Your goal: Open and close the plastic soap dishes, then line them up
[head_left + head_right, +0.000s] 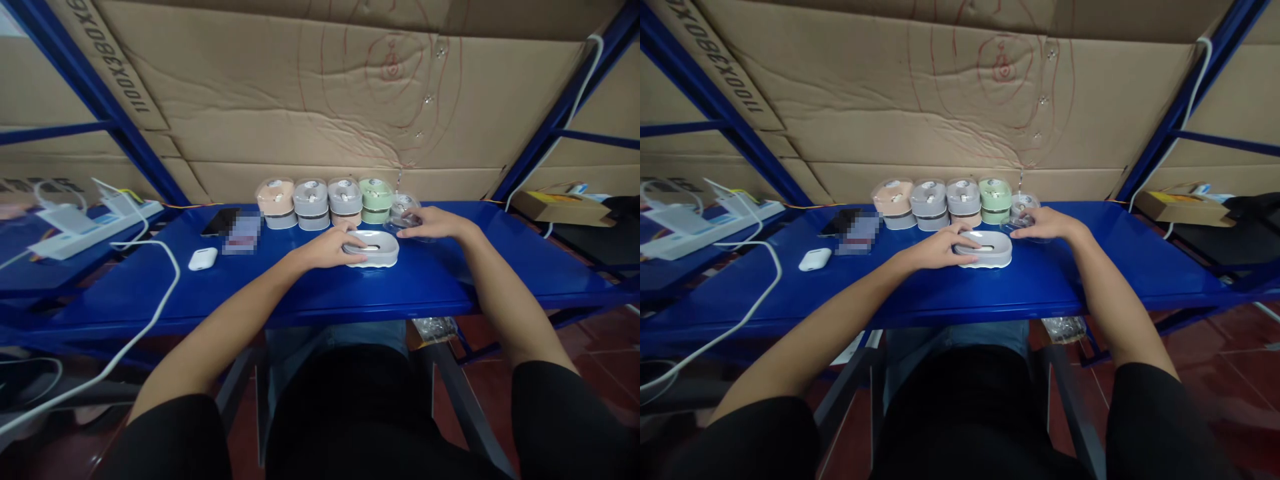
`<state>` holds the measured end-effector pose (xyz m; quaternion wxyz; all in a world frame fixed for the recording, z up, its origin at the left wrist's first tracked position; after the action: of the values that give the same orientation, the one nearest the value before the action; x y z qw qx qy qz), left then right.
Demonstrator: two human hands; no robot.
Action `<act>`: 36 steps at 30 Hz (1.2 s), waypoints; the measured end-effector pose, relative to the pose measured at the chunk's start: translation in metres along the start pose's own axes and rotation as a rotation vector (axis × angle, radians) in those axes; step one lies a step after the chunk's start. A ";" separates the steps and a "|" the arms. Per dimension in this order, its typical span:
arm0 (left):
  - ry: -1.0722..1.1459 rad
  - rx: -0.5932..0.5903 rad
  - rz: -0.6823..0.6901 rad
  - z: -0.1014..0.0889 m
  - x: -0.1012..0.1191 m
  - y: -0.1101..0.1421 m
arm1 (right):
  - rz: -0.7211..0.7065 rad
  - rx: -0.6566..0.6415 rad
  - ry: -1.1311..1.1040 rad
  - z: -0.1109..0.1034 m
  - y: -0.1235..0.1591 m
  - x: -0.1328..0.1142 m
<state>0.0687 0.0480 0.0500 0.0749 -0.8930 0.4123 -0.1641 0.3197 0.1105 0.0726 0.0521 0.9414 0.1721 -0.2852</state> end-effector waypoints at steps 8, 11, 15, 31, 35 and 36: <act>-0.029 0.130 -0.047 -0.037 -0.024 0.004 | 0.025 -0.070 0.068 0.011 -0.007 0.005; -0.099 0.149 -0.124 -0.058 -0.046 0.010 | 0.021 -0.085 0.116 0.015 -0.007 0.007; -0.218 0.053 -0.208 -0.074 -0.060 0.025 | 0.002 -0.117 0.137 0.024 -0.005 0.002; -0.290 -0.188 -0.393 -0.064 -0.093 0.089 | 0.297 0.457 0.117 -0.004 -0.031 0.031; -0.263 -0.206 -0.384 -0.055 -0.088 0.084 | 0.317 0.427 0.117 0.003 -0.037 0.037; -0.253 -0.196 -0.378 -0.053 -0.088 0.083 | 0.316 0.424 0.113 0.002 -0.037 0.037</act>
<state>-0.0628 0.0609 0.0570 0.0069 -0.9707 0.2392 -0.0211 0.3344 0.1556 0.0499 -0.1119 0.9609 -0.0377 -0.2503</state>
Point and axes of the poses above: each hand's wrist, its own y-axis away from the middle knuckle, its own z-axis out of the palm, x = y × z, the point moved 9 cm from there along -y, towards the middle knuckle, and after that the axes turned 15 degrees about -y, right-handed, at the moved point
